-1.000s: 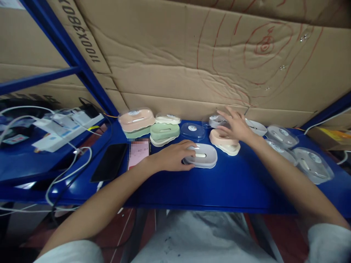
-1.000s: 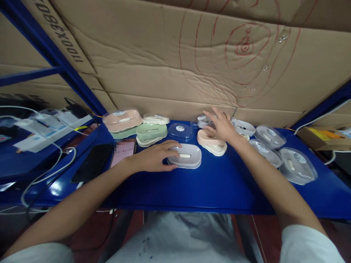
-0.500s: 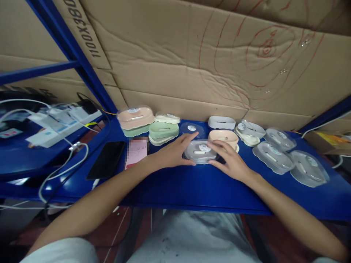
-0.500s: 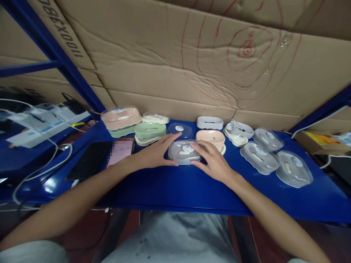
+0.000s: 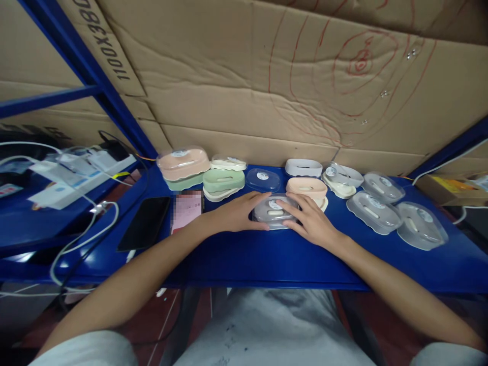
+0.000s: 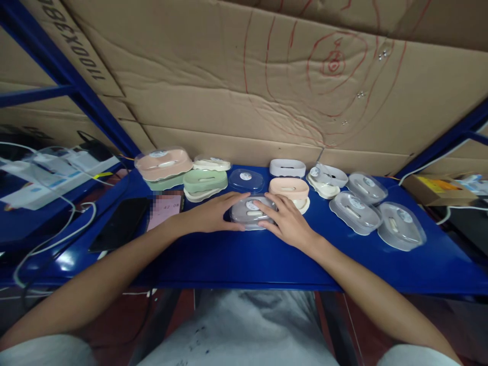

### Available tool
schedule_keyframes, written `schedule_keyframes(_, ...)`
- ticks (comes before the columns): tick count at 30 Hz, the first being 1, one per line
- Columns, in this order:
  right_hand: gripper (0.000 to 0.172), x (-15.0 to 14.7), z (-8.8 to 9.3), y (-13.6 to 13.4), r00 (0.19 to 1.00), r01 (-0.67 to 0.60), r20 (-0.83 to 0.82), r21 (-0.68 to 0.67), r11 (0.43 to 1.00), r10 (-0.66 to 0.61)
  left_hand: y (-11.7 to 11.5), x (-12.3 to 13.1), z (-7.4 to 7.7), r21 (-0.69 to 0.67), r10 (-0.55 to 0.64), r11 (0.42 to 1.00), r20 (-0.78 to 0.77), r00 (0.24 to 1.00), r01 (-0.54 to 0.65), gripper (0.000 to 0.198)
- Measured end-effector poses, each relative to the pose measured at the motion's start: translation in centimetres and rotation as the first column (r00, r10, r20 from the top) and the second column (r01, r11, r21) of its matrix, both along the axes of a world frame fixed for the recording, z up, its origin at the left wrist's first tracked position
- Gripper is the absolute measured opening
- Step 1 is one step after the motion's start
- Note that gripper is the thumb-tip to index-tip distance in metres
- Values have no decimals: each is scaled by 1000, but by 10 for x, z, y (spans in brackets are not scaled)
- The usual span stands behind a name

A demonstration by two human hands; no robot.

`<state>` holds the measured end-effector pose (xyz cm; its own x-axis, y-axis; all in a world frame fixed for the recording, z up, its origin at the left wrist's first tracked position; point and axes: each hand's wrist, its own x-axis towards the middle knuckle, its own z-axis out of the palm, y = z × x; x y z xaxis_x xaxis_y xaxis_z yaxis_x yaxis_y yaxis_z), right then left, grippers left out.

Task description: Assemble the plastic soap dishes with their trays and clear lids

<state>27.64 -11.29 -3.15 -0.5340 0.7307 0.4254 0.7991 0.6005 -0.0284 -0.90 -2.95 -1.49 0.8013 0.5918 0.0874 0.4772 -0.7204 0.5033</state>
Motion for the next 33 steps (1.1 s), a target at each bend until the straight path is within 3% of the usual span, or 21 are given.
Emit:
schedule_keyframes(3, 68, 5, -6, -2, 1000, -22, 2, 14, 1000, 22, -3, 0, 0, 31, -37, 999, 25, 999, 37, 101)
schedule_keyframes(7, 65, 8, -13, -3, 1000, -17, -5, 49, 999, 18, -5, 1, 1, 33, -42, 999, 18, 999, 41, 98)
schedule_keyframes(10, 68, 9, -12, 0, 997, -57, -58, -21, 998, 56, -4, 1, 1, 23, -38, 999, 32, 999, 37, 98)
schedule_keyframes(13, 69, 13, -3, 2, 983, -134, -143, -117, 984, 117, -3, 1, 3, -25, -46, 999, 68, 997, 48, 102)
schedule_keyframes(17, 64, 27, 27, -9, 970, -176, -191, -138, 975, 148, -8, 2, 10, -161, -81, 980, 216, 973, 117, 116)
schedule_keyframes(20, 60, 55, 53, -22, 979, -52, -201, -58, 997, 39, -14, 3, 14, -229, -72, 961, 327, 942, 153, 114)
schedule_keyframes(22, 60, 91, 62, -29, 967, 147, -219, 59, 987, -131, -17, 4, 14, -232, -75, 960, 318, 945, 154, 106)
schedule_keyframes(24, 62, 139, 63, -32, 893, 418, -263, 188, 889, -365, -18, 4, 13, -223, -88, 963, 276, 957, 153, 96)
schedule_keyframes(26, 64, 192, 57, -36, 757, 651, -295, 266, 711, -583, -17, 5, 11, -221, -104, 962, 236, 966, 157, 88)
schedule_keyframes(28, 70, 237, 47, -42, 605, 796, -282, 261, 547, -745, -16, 5, 9, -210, -122, 964, 197, 973, 163, 78)
schedule_keyframes(29, 71, 254, 42, -46, 551, 832, -271, 243, 498, -789, -15, 6, 9, -199, -130, 966, 181, 975, 166, 73)
schedule_keyframes(31, 72, 274, 31, -55, 523, 850, -248, 218, 479, -816, -14, 6, 9, -172, -145, 970, 155, 977, 172, 66)
schedule_keyframes(33, 71, 277, 21, -64, 550, 833, -236, 222, 506, -801, -14, 6, 10, -145, -159, 973, 144, 977, 180, 62)
